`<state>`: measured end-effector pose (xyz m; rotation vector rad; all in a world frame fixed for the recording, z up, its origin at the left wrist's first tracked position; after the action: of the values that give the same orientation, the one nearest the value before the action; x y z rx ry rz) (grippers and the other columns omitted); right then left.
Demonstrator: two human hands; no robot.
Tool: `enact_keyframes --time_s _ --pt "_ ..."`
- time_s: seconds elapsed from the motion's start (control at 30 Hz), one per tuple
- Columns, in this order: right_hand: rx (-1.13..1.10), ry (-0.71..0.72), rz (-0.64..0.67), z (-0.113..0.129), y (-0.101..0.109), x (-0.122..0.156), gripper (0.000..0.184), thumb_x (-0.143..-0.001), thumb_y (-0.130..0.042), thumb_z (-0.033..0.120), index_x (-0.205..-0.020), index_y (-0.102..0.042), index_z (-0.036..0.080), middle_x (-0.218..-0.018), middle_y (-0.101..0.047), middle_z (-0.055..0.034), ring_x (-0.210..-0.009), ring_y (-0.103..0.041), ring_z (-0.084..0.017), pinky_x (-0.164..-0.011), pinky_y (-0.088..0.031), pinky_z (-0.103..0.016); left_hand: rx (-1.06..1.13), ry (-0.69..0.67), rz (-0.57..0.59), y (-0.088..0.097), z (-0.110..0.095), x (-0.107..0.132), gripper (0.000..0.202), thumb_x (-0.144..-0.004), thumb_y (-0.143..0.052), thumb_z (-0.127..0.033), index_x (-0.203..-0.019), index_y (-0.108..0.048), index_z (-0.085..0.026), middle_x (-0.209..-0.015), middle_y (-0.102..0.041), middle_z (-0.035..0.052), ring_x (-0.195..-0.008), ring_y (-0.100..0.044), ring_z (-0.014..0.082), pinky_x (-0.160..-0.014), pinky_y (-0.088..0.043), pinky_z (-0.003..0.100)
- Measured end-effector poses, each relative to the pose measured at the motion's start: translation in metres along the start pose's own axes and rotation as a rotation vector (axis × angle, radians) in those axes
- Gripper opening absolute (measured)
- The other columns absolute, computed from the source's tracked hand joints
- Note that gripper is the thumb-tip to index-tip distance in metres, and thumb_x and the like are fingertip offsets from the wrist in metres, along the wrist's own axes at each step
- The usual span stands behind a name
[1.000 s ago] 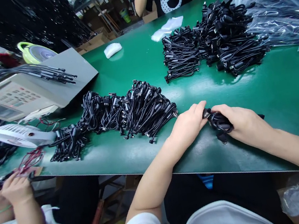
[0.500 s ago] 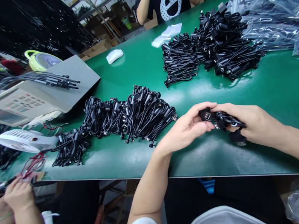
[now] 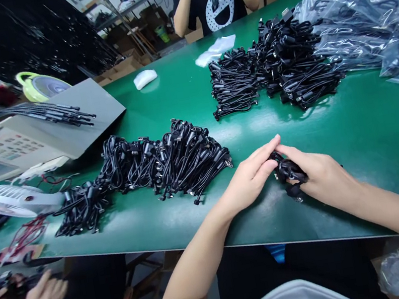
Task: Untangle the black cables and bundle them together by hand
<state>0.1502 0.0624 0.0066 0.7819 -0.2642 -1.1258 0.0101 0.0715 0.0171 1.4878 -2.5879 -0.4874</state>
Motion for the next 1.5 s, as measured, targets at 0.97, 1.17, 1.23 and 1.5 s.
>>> enact_keyframes --time_s 0.97,1.17,1.23,1.5 --pt "-1.181 -0.6 -0.291 -0.029 0.02 -0.006 0.013 -0.079 -0.08 0.027 -0.087 -0.077 0.017 -0.09 -0.078 -0.0052 -0.076 -0.072 -0.015 -0.074 -0.063 -0.028 0.379 0.409 0.272 -0.042 0.014 0.011 0.034 -0.074 -0.083 -0.036 -0.091 -0.061 -0.016 -0.081 -0.063 -0.0003 -0.076 -0.057 0.0104 -0.077 -0.046 0.027" --pt "-1.126 -0.597 -0.439 -0.038 0.029 -0.007 0.009 -0.086 -0.073 0.023 -0.091 -0.076 0.016 -0.09 -0.077 -0.0034 -0.079 -0.074 -0.015 -0.076 -0.063 -0.027 0.421 0.404 0.191 -0.043 0.019 0.011 0.031 -0.077 -0.081 -0.033 -0.091 -0.061 -0.015 -0.078 -0.062 -0.0009 -0.072 -0.058 0.009 -0.072 -0.046 0.024" --pt "-1.127 -0.6 -0.471 -0.038 0.03 -0.006 0.009 -0.085 -0.073 0.023 -0.091 -0.075 0.016 -0.093 -0.077 -0.0036 -0.081 -0.074 -0.015 -0.077 -0.063 -0.027 0.481 0.427 0.185 -0.045 0.021 0.012 0.027 -0.082 -0.076 -0.035 -0.092 -0.062 -0.014 -0.079 -0.065 0.0012 -0.072 -0.061 0.01 -0.072 -0.048 0.025" --pt "-1.081 -0.516 -0.572 -0.031 0.038 -0.004 0.006 -0.084 -0.073 0.022 -0.088 -0.072 0.018 -0.089 -0.074 -0.0009 -0.085 -0.074 -0.016 -0.082 -0.063 -0.03 0.592 0.458 0.199 -0.05 0.024 0.011 0.031 -0.086 -0.072 -0.039 -0.099 -0.066 -0.012 -0.081 -0.073 0.0057 -0.068 -0.067 0.0118 -0.068 -0.053 0.025"
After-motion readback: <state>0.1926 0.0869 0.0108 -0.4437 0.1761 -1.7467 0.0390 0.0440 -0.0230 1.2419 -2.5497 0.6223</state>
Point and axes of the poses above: each hand's wrist, its own x-axis away from the middle knuckle, its own y-axis out of the back of the hand, z = x × y, the point moved 7 cm from there along -x, towards the middle knuckle
